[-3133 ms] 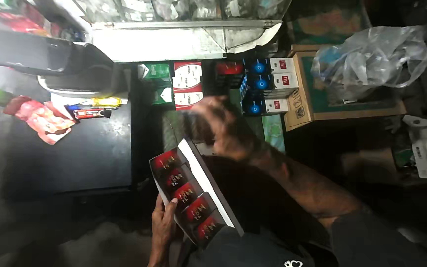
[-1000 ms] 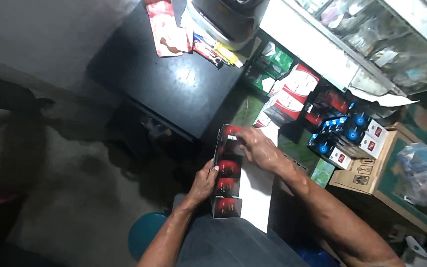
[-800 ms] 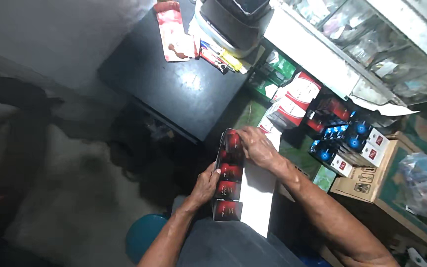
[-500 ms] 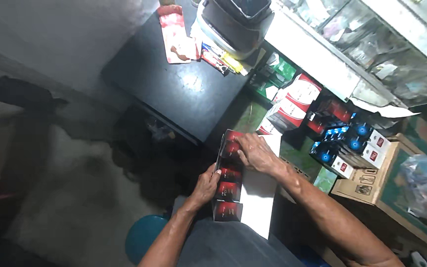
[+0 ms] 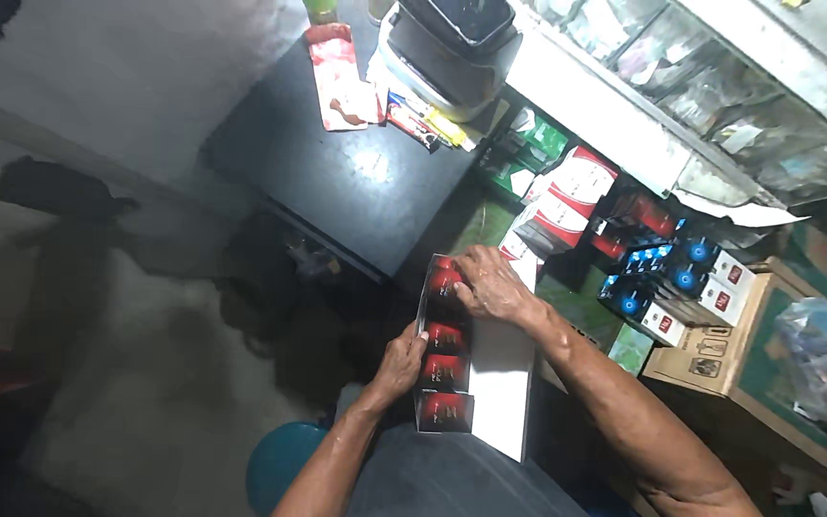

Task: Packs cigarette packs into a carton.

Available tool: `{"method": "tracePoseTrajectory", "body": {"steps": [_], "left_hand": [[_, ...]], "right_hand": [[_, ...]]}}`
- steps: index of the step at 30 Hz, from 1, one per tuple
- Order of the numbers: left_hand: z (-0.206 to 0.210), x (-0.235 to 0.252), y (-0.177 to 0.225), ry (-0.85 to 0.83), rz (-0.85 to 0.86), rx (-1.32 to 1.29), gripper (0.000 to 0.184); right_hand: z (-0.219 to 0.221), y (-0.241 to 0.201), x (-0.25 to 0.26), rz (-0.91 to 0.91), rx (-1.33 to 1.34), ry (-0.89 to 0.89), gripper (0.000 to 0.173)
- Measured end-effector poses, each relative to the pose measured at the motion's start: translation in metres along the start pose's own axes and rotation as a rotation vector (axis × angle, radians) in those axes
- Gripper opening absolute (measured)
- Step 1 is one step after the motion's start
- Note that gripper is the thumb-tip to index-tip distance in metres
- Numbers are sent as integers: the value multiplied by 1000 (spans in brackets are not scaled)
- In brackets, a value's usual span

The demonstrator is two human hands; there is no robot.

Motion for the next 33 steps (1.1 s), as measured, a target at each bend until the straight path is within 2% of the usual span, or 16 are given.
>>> {"method": "tracePoseTrajectory", "body": {"steps": [6,11,16,22,27,33], "left_hand": [[0,1,-3,17,-17,18,41],[0,2,-5,2,-16,-2,42],[2,2,-5,3,-9,-14,42],[5,2,-8,8,-14,2,43],[3,2,-5,4,-15,1,43],[2,-1,-13,27,-31,16,44]], "right_hand": [[6,-3,4,35,24,-104,40],[3,2,6,8,29,-49,55],[-1,0,7,4,12,-43,55],[-1,2,7,-7,33,-57,63],[-6,-13,-2,-115,22,51,50],[2,-22,-7,-135,30,40,48]]}}
Point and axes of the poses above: each hand's wrist, its own x-axis towards the middle knuckle, its own z-axis out of the palm, y = z × x, the point moved 9 cm from there along x, towards the middle knuckle, and after that the axes turned 15 degrees about -z, right-handed, at the moved point
